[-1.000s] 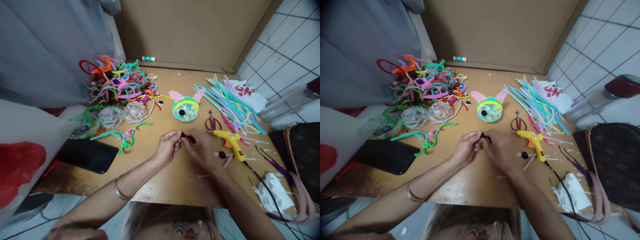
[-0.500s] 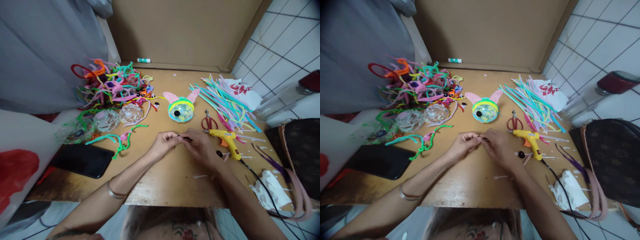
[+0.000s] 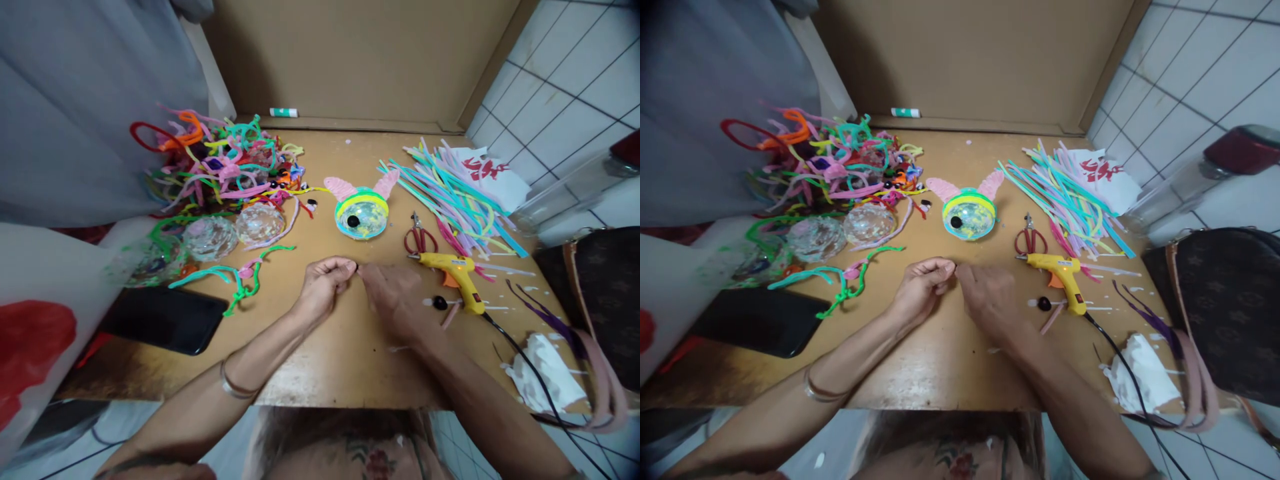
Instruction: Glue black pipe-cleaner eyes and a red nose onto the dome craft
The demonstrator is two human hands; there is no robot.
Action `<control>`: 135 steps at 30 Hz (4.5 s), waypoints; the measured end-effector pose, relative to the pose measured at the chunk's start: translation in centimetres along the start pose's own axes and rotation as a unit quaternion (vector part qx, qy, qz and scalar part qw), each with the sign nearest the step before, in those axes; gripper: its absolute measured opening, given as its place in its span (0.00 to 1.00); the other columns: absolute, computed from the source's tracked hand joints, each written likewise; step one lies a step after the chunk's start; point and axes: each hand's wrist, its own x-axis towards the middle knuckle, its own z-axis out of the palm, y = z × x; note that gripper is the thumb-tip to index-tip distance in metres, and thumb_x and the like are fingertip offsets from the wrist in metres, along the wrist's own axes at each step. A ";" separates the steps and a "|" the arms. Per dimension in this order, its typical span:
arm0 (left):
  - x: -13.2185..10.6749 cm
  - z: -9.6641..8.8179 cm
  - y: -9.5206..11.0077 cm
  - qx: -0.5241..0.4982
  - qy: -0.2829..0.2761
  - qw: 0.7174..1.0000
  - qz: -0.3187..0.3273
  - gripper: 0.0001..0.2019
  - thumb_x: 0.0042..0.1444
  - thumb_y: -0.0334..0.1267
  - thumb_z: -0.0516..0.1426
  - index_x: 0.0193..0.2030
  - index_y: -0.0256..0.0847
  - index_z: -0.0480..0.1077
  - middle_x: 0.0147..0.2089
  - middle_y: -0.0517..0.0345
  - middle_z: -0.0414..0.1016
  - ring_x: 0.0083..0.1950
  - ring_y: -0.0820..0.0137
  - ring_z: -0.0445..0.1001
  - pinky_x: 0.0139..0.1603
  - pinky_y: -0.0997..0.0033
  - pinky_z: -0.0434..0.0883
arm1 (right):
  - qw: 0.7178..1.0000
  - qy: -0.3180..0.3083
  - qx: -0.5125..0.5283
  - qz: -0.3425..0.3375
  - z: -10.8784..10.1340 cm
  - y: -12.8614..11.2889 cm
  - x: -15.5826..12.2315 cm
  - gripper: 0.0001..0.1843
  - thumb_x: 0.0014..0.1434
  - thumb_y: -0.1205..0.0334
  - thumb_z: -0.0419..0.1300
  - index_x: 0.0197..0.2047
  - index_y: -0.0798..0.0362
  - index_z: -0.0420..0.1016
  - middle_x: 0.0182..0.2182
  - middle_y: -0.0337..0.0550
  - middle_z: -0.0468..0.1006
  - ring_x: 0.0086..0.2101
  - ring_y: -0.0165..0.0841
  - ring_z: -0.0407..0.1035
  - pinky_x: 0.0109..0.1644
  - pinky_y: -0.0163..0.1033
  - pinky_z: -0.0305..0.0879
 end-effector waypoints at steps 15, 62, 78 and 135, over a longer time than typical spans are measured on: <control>-0.3 0.5 0.2 -0.186 0.032 0.977 -0.097 0.12 0.35 0.33 0.68 0.22 0.33 0.68 0.20 0.64 0.64 0.21 0.83 0.56 0.20 0.82 0.52 | 0.992 0.023 0.103 0.073 0.8 -1.2 0.1 0.07 0.64 0.66 0.53 0.35 0.53 0.70 0.25 0.40 0.73 0.26 0.30 0.66 0.30 0.36 0.55; -0.3 0.1 -0.4 0.047 -0.030 0.998 0.038 0.15 0.42 0.44 0.66 0.30 0.34 0.73 0.21 0.62 0.67 0.20 0.80 0.61 0.22 0.77 0.58 | 0.967 0.040 0.226 0.114 0.7 0.9 0.1 0.10 0.63 0.69 0.52 0.34 0.55 0.73 0.28 0.41 0.69 0.29 0.29 0.65 0.31 0.34 0.59; 0.5 -0.7 0.9 0.067 -0.011 0.998 0.011 0.15 0.35 0.45 0.69 0.24 0.34 0.76 0.17 0.63 0.64 0.18 0.81 0.54 0.20 0.76 0.49 | 0.966 0.050 0.219 0.125 -0.4 2.5 0.0 0.06 0.61 0.61 0.57 0.38 0.52 0.73 0.30 0.43 0.75 0.30 0.32 0.70 0.32 0.36 0.65; -0.8 0.5 1.0 -0.088 -0.048 0.993 -0.058 0.16 0.40 0.46 0.67 0.24 0.34 0.69 0.21 0.63 0.62 0.21 0.81 0.55 0.20 0.78 0.48 | 0.926 0.053 0.353 0.126 0.3 1.3 0.9 0.07 0.57 0.66 0.61 0.40 0.51 0.75 0.33 0.42 0.72 0.35 0.32 0.68 0.35 0.37 0.67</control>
